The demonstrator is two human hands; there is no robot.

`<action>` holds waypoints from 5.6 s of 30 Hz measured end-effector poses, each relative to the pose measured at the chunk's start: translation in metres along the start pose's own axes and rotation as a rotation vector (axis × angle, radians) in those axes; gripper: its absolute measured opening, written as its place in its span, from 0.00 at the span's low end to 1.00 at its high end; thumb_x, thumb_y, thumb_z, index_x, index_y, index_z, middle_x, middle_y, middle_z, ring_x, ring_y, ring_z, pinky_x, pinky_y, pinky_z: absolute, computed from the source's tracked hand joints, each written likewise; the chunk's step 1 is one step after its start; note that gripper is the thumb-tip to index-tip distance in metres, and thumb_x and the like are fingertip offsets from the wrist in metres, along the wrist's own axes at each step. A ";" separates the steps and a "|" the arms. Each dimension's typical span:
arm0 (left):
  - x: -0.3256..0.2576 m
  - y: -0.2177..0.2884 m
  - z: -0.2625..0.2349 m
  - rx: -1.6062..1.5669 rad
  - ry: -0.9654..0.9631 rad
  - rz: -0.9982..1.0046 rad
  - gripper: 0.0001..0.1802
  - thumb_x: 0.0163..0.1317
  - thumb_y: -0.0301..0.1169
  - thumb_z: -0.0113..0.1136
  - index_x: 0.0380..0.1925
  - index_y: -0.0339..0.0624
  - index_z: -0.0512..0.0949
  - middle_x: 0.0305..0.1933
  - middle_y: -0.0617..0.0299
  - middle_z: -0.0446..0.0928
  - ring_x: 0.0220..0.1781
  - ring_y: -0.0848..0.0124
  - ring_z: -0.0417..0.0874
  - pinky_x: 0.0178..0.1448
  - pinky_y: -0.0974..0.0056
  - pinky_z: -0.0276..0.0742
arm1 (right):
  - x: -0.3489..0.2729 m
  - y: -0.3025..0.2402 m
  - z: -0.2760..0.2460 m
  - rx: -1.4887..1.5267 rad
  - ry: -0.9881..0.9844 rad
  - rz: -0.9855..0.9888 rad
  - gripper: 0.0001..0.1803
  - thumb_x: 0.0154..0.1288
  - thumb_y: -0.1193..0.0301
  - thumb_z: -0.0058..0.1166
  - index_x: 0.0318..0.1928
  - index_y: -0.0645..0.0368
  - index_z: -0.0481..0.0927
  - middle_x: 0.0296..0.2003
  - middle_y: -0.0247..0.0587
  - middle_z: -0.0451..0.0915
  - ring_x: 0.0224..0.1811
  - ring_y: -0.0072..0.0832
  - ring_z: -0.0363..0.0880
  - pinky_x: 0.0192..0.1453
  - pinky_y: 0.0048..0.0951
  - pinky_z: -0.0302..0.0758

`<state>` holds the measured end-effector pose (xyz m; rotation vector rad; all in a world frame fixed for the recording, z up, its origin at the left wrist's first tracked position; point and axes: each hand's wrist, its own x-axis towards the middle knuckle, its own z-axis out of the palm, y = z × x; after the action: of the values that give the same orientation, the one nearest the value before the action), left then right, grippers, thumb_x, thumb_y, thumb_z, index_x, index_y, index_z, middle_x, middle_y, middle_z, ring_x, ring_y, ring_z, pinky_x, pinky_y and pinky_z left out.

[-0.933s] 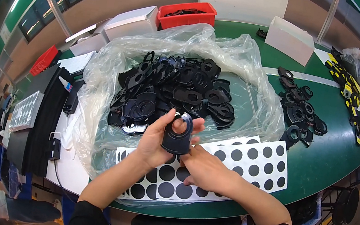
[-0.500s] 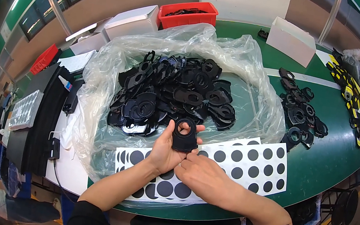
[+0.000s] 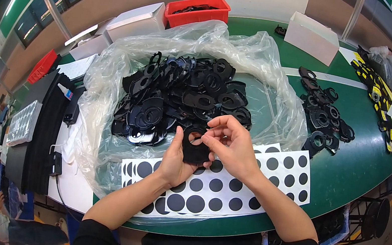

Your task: The person applies circular adhesive pads to black plastic components by hand, one by one, on an assembly line.

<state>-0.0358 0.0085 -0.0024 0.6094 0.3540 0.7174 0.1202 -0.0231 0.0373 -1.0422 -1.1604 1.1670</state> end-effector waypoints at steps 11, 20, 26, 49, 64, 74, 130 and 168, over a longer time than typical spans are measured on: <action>0.000 0.001 0.000 -0.008 0.006 -0.018 0.35 0.70 0.60 0.19 0.49 0.41 0.66 0.45 0.57 0.73 0.42 0.65 0.75 0.43 0.62 0.71 | 0.001 0.005 0.000 -0.016 0.024 0.039 0.14 0.61 0.79 0.58 0.44 0.63 0.68 0.31 0.40 0.79 0.20 0.16 0.74 0.24 0.16 0.71; 0.001 0.000 -0.002 -0.032 0.031 -0.018 0.34 0.70 0.60 0.21 0.48 0.43 0.66 0.44 0.57 0.74 0.42 0.65 0.75 0.43 0.61 0.71 | 0.002 0.006 0.000 -0.055 0.023 0.030 0.13 0.61 0.79 0.58 0.42 0.63 0.68 0.31 0.38 0.78 0.20 0.15 0.73 0.24 0.15 0.71; 0.001 0.001 0.002 -0.021 0.017 -0.011 0.32 0.71 0.59 0.23 0.47 0.43 0.66 0.43 0.58 0.74 0.42 0.66 0.75 0.42 0.62 0.71 | 0.000 0.008 0.001 -0.077 0.032 0.001 0.12 0.60 0.79 0.58 0.41 0.63 0.69 0.29 0.36 0.77 0.21 0.14 0.73 0.24 0.15 0.70; -0.003 0.001 0.005 0.046 0.169 0.008 0.08 0.68 0.31 0.44 0.44 0.44 0.67 0.44 0.59 0.72 0.42 0.67 0.75 0.40 0.61 0.72 | -0.003 0.011 0.003 -0.693 0.096 -0.523 0.11 0.52 0.83 0.57 0.38 0.62 0.75 0.29 0.38 0.79 0.36 0.30 0.78 0.36 0.28 0.77; -0.002 -0.004 0.000 0.144 -0.017 0.023 0.15 0.69 0.32 0.43 0.54 0.43 0.63 0.42 0.57 0.73 0.40 0.69 0.77 0.40 0.65 0.74 | -0.003 -0.002 -0.002 -0.226 0.069 0.022 0.10 0.58 0.77 0.54 0.41 0.67 0.82 0.31 0.42 0.79 0.26 0.20 0.76 0.35 0.28 0.75; -0.005 -0.002 0.010 0.399 -0.022 -0.018 0.19 0.67 0.27 0.46 0.57 0.42 0.57 0.42 0.57 0.73 0.38 0.73 0.77 0.36 0.71 0.72 | -0.002 -0.009 -0.002 -0.418 0.137 0.110 0.07 0.55 0.74 0.61 0.28 0.66 0.80 0.19 0.33 0.77 0.20 0.17 0.77 0.26 0.19 0.71; -0.011 0.105 0.020 1.160 0.258 0.213 0.07 0.63 0.30 0.57 0.31 0.39 0.73 0.37 0.58 0.79 0.38 0.68 0.79 0.45 0.63 0.75 | -0.045 -0.015 0.021 -0.987 -0.871 -0.089 0.13 0.48 0.75 0.66 0.32 0.63 0.74 0.35 0.42 0.74 0.45 0.41 0.71 0.47 0.37 0.72; -0.003 -0.002 0.010 0.025 0.040 -0.095 0.32 0.70 0.61 0.19 0.48 0.49 0.64 0.46 0.55 0.74 0.43 0.64 0.78 0.36 0.67 0.67 | -0.009 -0.007 -0.005 -0.043 0.018 0.042 0.18 0.60 0.80 0.57 0.49 0.64 0.67 0.31 0.39 0.77 0.23 0.18 0.74 0.27 0.18 0.72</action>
<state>-0.0323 0.0009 0.0040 0.5986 0.4261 0.6357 0.1257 -0.0329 0.0421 -1.1120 -1.1588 1.1677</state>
